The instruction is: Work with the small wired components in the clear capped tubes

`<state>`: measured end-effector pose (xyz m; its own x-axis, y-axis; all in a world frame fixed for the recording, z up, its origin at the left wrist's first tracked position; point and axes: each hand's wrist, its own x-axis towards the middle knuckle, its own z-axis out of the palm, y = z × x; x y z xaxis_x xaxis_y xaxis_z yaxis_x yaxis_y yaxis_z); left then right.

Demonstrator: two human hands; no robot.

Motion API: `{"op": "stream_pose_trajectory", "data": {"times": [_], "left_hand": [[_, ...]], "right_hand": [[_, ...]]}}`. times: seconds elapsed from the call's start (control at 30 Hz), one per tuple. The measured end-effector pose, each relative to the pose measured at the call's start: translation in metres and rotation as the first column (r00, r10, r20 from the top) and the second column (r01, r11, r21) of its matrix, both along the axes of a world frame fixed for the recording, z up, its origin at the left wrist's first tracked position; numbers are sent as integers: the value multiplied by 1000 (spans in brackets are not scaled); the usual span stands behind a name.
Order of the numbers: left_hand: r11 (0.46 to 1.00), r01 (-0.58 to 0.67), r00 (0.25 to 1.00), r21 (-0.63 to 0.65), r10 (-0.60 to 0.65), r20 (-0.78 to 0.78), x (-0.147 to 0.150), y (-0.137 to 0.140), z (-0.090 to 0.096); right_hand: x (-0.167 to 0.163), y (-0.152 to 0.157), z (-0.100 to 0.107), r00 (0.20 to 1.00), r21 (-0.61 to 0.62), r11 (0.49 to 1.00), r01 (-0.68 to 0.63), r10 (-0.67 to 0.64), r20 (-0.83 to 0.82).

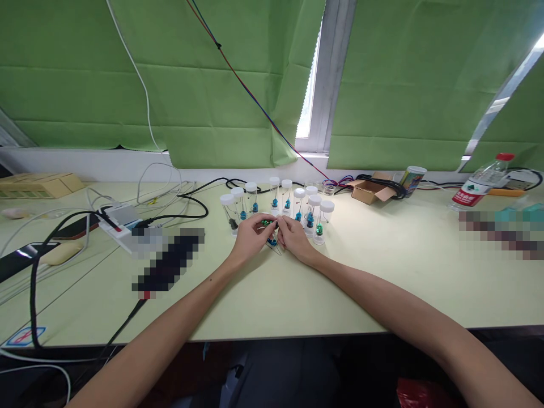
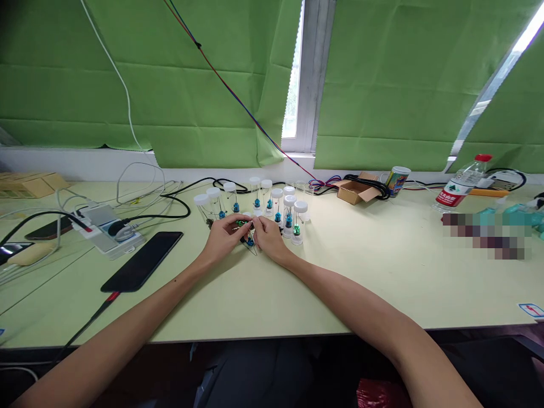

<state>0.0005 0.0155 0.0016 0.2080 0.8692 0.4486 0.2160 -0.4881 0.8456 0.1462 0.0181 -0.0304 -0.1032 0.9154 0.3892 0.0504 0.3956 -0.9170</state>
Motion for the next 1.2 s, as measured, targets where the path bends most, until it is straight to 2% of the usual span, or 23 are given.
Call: {"op": "stream_pose_trajectory", "data": {"times": [0.17, 0.53, 0.93, 1.2], "left_hand": [[1000, 13, 1000, 3, -13, -7, 0, 0, 0], [1000, 17, 1000, -7, -17, -20, -2, 2, -2], [993, 5, 999, -117, -9, -35, -2, 3, -2], [978, 50, 996, -201, -35, 76, 1, 1, 2]], "right_hand": [[1, -2, 3, 1000, -8, 1000, -10, 10, 9], [1, -2, 6, 992, -91, 992, -93, 84, -95], [0, 1, 0, 995, -111, 994, -12, 1, -96], [-1, 0, 2, 995, -127, 992, 25, -37, -92]]}}
